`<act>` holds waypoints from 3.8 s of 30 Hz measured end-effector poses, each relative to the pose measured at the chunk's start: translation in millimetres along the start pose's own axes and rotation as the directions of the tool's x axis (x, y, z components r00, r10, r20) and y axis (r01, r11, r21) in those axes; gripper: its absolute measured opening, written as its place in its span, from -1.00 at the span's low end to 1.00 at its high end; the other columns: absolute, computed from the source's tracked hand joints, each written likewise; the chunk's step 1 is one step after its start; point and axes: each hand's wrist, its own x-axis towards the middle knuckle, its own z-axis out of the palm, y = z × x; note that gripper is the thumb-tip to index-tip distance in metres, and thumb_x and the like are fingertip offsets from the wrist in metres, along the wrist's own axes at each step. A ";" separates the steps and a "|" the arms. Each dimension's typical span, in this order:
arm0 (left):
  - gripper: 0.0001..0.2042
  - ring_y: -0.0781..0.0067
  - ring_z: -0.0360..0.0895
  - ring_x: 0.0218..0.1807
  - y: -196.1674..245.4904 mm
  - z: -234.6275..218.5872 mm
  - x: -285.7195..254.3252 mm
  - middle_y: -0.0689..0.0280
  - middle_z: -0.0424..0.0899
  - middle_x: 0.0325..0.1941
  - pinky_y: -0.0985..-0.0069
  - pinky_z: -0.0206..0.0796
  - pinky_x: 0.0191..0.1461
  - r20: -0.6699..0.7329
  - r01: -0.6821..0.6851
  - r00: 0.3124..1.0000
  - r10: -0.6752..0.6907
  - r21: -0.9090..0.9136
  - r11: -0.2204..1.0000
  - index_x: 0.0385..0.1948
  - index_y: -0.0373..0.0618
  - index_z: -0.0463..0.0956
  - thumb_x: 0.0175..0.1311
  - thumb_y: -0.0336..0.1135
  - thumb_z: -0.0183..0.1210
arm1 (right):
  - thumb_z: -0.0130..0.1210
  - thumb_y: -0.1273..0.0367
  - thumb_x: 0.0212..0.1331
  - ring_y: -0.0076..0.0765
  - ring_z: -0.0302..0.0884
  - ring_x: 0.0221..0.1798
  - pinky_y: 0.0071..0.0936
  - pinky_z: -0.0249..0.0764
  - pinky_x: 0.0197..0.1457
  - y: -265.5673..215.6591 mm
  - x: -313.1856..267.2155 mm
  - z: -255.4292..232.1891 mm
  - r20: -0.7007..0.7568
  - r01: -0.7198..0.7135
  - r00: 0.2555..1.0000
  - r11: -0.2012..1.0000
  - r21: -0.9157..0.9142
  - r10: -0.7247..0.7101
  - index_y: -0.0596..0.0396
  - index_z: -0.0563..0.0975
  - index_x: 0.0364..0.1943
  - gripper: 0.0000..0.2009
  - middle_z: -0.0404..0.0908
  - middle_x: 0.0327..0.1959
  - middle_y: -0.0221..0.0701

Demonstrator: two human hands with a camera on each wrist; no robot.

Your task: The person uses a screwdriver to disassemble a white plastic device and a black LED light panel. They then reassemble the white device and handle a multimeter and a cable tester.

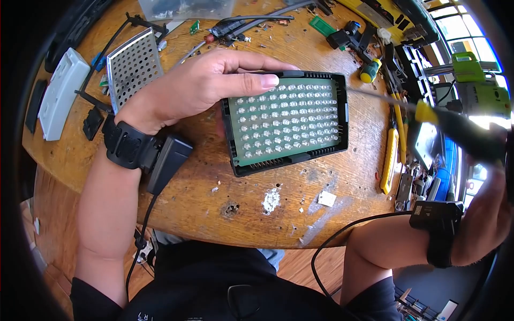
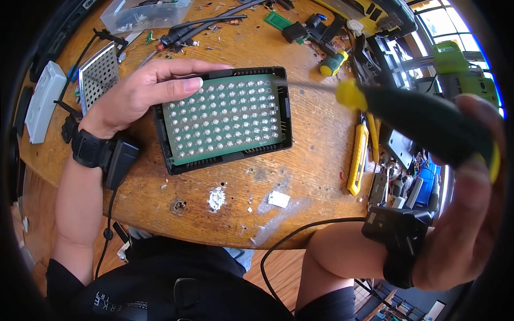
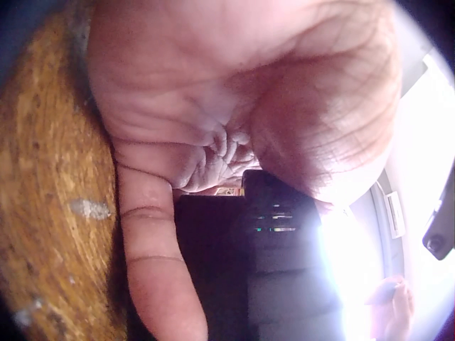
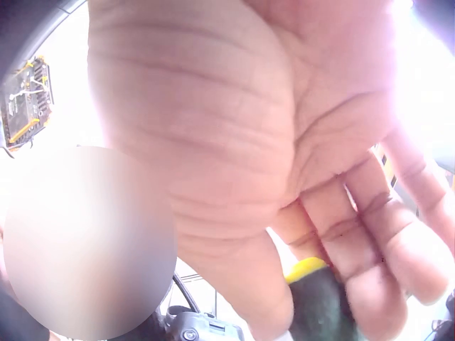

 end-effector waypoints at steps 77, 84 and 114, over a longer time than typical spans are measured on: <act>-0.57 0.51 0.63 -0.40 -16.3 0.5 7.9 0.26 0.66 -0.27 0.59 0.52 -0.53 -0.011 -0.148 0.989 0.147 -0.071 0.987 0.16 -0.11 0.45 0.32 -0.11 0.07 | 0.10 0.30 0.16 -0.12 0.51 -0.18 0.17 0.36 0.09 -49.4 61.3 8.7 0.472 -0.510 0.762 0.860 0.016 0.443 0.12 0.41 0.12 -0.57 0.53 -0.08 -0.03; -0.56 0.52 0.62 -0.41 -11.0 1.2 5.6 0.28 0.66 -0.27 0.60 0.50 -0.53 -0.016 -0.120 0.993 0.120 -0.061 0.991 0.16 -0.11 0.45 0.32 -0.11 0.08 | 0.14 0.26 0.15 -0.15 0.52 -0.21 0.15 0.39 0.06 -57.5 62.1 17.7 0.389 -0.541 0.773 0.841 -0.011 0.502 0.12 0.41 0.12 -0.55 0.53 -0.08 -0.04; -0.62 0.54 0.49 0.07 -1.5 0.1 2.8 0.30 0.61 0.05 0.59 0.26 0.22 0.021 0.039 0.999 -0.036 -0.133 0.990 0.17 -0.11 0.46 0.37 -0.20 0.08 | 0.37 0.03 -0.10 -0.31 0.48 -0.45 0.03 0.44 -0.01 -60.9 71.7 31.6 0.288 -0.608 0.769 0.792 0.051 0.571 0.28 0.45 -0.07 -0.36 0.53 -0.49 -0.30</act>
